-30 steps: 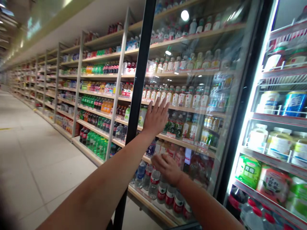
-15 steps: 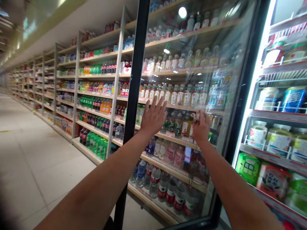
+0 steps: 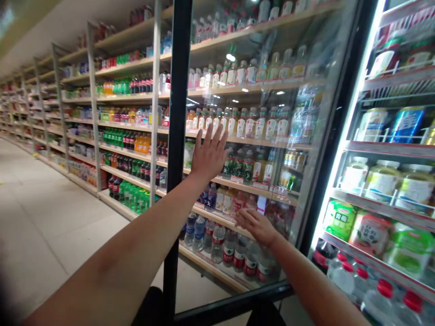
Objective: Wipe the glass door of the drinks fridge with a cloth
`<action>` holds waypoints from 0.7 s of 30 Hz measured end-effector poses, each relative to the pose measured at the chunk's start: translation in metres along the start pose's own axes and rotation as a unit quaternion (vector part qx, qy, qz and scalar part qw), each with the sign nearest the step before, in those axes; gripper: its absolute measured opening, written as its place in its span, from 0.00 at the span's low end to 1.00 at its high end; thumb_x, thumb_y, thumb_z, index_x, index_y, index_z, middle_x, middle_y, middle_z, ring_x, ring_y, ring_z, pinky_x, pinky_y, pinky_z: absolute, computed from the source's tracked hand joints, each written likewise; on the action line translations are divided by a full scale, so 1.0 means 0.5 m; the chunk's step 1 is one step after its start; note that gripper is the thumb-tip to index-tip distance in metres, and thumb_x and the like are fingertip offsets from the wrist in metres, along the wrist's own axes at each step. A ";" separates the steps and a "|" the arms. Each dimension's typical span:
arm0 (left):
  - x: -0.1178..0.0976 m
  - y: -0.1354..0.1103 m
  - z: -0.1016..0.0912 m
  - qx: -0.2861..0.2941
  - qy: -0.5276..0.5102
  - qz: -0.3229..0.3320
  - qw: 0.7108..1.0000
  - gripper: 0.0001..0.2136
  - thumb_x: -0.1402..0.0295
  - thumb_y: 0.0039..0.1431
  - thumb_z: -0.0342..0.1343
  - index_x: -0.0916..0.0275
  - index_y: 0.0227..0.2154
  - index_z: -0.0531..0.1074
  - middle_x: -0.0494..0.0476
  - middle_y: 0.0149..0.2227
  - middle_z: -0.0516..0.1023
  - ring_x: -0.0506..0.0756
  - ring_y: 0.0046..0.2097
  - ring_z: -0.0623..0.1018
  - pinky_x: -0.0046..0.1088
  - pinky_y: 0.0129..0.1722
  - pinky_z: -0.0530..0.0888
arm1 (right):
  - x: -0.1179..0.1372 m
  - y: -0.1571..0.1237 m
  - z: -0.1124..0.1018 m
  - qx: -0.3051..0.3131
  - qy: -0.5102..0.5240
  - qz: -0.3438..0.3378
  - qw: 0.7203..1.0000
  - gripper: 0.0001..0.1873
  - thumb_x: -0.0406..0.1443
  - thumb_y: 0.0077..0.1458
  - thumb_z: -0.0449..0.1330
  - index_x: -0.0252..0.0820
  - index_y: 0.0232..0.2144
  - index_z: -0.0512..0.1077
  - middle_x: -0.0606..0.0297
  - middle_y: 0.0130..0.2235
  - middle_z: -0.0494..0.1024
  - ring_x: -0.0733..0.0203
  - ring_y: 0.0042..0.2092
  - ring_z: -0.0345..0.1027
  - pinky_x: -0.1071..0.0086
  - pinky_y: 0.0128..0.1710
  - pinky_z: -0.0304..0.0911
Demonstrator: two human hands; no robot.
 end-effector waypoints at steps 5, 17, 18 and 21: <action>-0.001 0.003 0.000 0.008 -0.009 -0.006 1.000 0.30 0.65 0.66 0.43 0.64 0.70 0.48 0.58 0.73 0.42 0.61 0.73 0.36 0.51 0.72 0.36 | -0.260 0.074 -0.115 -0.099 -0.051 0.188 0.976 0.27 0.31 0.60 0.55 0.44 0.62 0.67 0.50 0.59 0.69 0.49 0.58 0.64 0.52 0.57 0.65; 0.001 0.005 0.002 0.006 -0.015 -0.015 1.000 0.33 0.65 0.65 0.47 0.61 0.70 0.44 0.51 0.74 0.40 0.57 0.73 0.32 0.49 0.72 0.32 | -0.243 0.040 -0.089 -0.231 -0.032 0.375 0.897 0.32 0.29 0.59 0.50 0.47 0.66 0.61 0.50 0.58 0.66 0.47 0.60 0.61 0.44 0.60 0.59; 0.002 0.005 0.003 0.007 -0.015 -0.017 1.000 0.32 0.65 0.66 0.46 0.61 0.70 0.44 0.50 0.74 0.39 0.56 0.73 0.31 0.49 0.72 0.32 | -0.190 0.017 -0.063 -0.209 -0.033 0.356 0.910 0.34 0.30 0.60 0.51 0.49 0.67 0.58 0.50 0.59 0.65 0.46 0.60 0.61 0.43 0.59 0.60; 0.004 0.005 0.005 0.006 -0.012 -0.012 1.000 0.33 0.64 0.65 0.47 0.61 0.70 0.43 0.51 0.74 0.38 0.57 0.73 0.31 0.50 0.72 0.32 | -0.066 -0.058 0.002 -0.133 -0.028 0.296 0.945 0.37 0.29 0.60 0.53 0.49 0.69 0.52 0.48 0.59 0.66 0.45 0.60 0.62 0.46 0.55 0.66</action>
Point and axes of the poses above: each hand's wrist, its own y-axis towards the middle knuckle, its own z-axis out of the palm, x = y × z, the point moved 7 cm from there along y, towards the middle knuckle
